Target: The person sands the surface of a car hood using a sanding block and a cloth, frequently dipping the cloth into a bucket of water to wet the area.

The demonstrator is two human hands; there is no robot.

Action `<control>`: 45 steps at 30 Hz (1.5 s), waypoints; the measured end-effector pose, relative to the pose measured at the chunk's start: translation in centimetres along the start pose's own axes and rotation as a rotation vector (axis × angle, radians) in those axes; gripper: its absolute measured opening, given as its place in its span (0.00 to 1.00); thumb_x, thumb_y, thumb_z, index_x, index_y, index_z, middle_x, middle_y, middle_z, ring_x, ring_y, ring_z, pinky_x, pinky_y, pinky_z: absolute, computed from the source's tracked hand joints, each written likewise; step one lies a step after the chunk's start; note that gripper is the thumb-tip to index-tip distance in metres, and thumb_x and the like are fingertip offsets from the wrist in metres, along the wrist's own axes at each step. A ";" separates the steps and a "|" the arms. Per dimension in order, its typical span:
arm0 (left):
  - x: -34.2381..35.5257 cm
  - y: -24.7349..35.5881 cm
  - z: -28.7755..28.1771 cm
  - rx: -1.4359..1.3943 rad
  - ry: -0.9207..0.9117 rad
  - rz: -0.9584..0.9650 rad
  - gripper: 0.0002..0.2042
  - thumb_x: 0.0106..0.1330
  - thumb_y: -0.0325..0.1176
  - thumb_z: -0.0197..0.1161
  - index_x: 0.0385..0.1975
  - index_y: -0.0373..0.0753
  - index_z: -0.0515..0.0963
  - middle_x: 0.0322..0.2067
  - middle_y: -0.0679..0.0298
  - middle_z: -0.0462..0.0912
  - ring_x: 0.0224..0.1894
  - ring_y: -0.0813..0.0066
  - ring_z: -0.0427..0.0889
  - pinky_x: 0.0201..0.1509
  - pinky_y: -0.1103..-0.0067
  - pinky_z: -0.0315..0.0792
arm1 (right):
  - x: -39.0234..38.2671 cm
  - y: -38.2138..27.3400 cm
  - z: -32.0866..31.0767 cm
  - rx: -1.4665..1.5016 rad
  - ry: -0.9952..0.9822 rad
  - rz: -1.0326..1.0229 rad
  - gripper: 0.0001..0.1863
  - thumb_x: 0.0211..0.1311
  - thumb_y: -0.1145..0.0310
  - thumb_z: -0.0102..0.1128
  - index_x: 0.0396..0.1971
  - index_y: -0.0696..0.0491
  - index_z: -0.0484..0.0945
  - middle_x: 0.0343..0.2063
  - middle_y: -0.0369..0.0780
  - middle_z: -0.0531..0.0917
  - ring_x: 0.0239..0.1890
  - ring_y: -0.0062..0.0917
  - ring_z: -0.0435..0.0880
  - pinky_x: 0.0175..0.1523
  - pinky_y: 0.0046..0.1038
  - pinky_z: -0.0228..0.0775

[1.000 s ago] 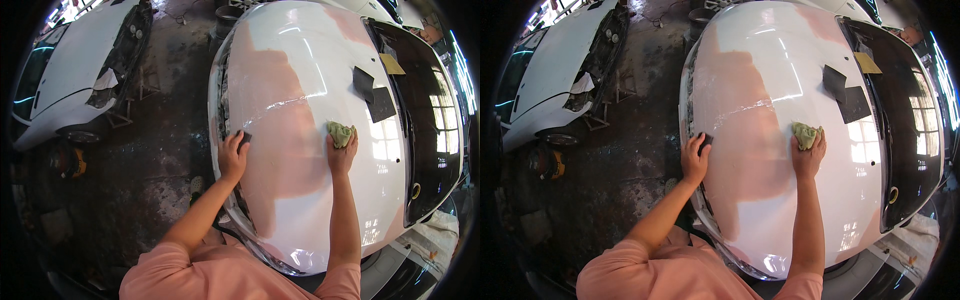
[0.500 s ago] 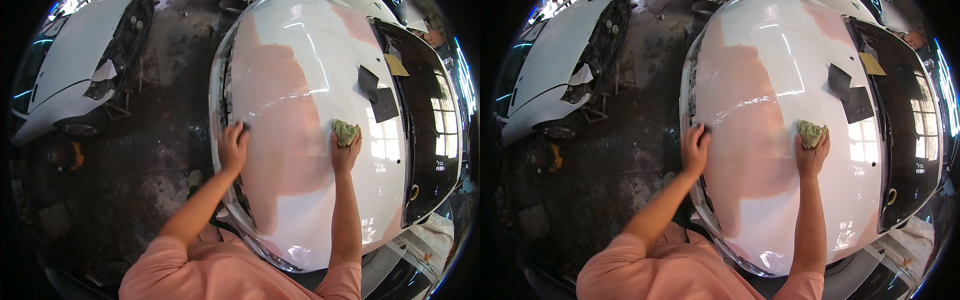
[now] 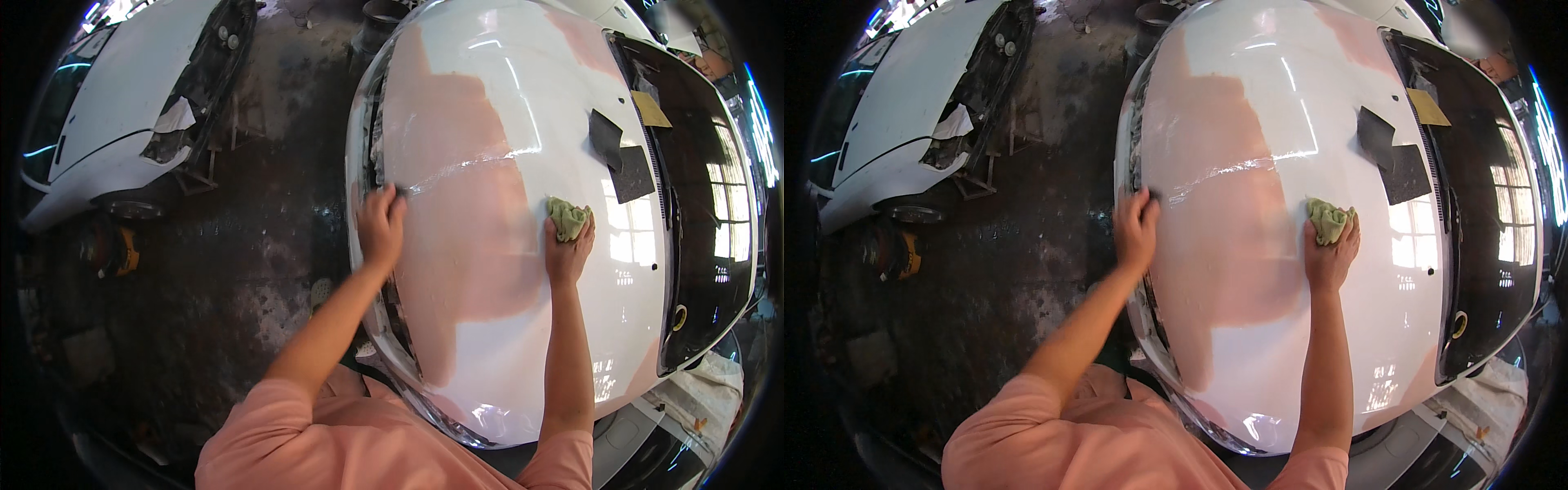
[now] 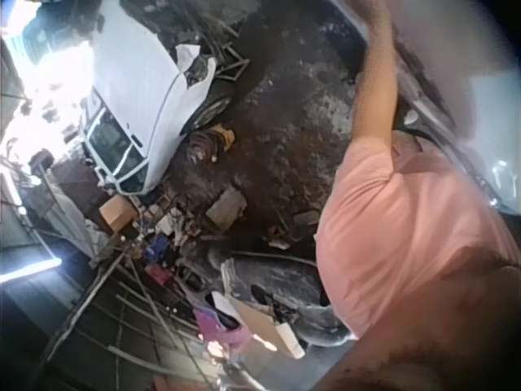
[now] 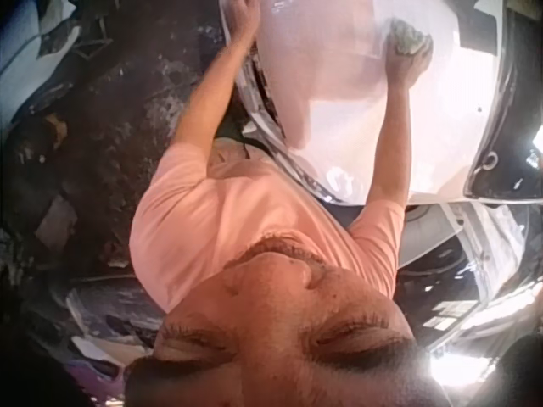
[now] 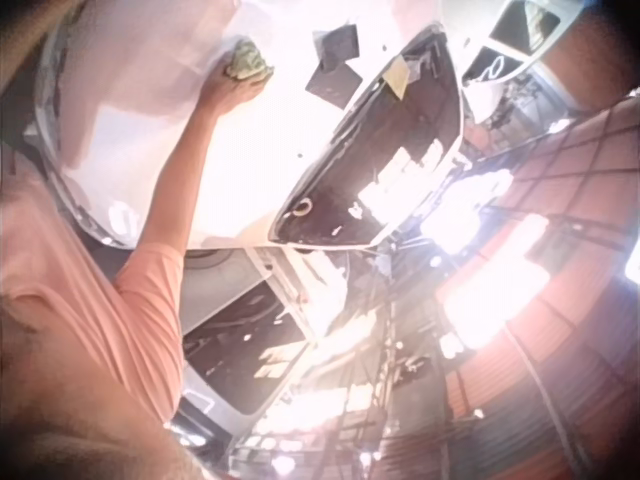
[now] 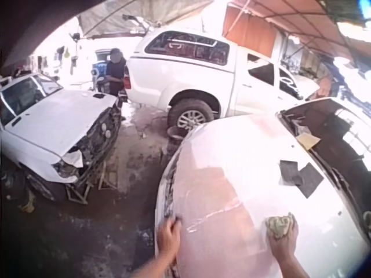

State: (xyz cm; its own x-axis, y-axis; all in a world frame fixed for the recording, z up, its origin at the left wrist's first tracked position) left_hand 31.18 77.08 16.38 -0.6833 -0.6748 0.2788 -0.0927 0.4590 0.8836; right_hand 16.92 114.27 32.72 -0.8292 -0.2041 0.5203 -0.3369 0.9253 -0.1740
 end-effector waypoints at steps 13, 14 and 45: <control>-3.3 1.2 -0.5 0.082 -0.031 0.195 0.19 0.72 0.39 0.68 0.60 0.42 0.82 0.54 0.58 0.85 0.57 0.52 0.81 0.65 0.59 0.71 | -0.4 0.4 0.2 -0.016 -0.019 0.045 0.39 0.65 0.51 0.71 0.69 0.55 0.69 0.71 0.54 0.69 0.73 0.52 0.67 0.77 0.52 0.58; 2.0 0.6 0.5 0.058 -0.007 0.177 0.18 0.72 0.40 0.67 0.59 0.42 0.83 0.54 0.58 0.85 0.57 0.52 0.81 0.65 0.59 0.71 | 0.0 -0.1 0.3 -0.010 -0.015 0.036 0.39 0.65 0.51 0.71 0.69 0.55 0.69 0.71 0.54 0.69 0.73 0.52 0.67 0.77 0.52 0.59; 19.8 4.0 5.9 0.131 -0.141 0.308 0.18 0.74 0.42 0.65 0.61 0.47 0.83 0.51 0.57 0.85 0.49 0.50 0.80 0.56 0.59 0.75 | 0.0 -1.7 1.1 -0.092 0.068 0.134 0.40 0.64 0.48 0.71 0.69 0.53 0.69 0.70 0.53 0.70 0.72 0.53 0.67 0.76 0.52 0.61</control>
State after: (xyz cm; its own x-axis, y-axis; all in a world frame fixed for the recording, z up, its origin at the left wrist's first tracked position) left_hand 13.02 69.04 23.23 -0.7862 -0.4108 0.4616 0.0473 0.7047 0.7079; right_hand 16.94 112.36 32.09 -0.8311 -0.0579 0.5531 -0.1806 0.9688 -0.1700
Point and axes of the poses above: each hand's wrist, its own x-axis towards the middle knuckle, its own z-axis out of the palm, y = z × x, the point moved 10 cm from there along x, towards the middle knuckle
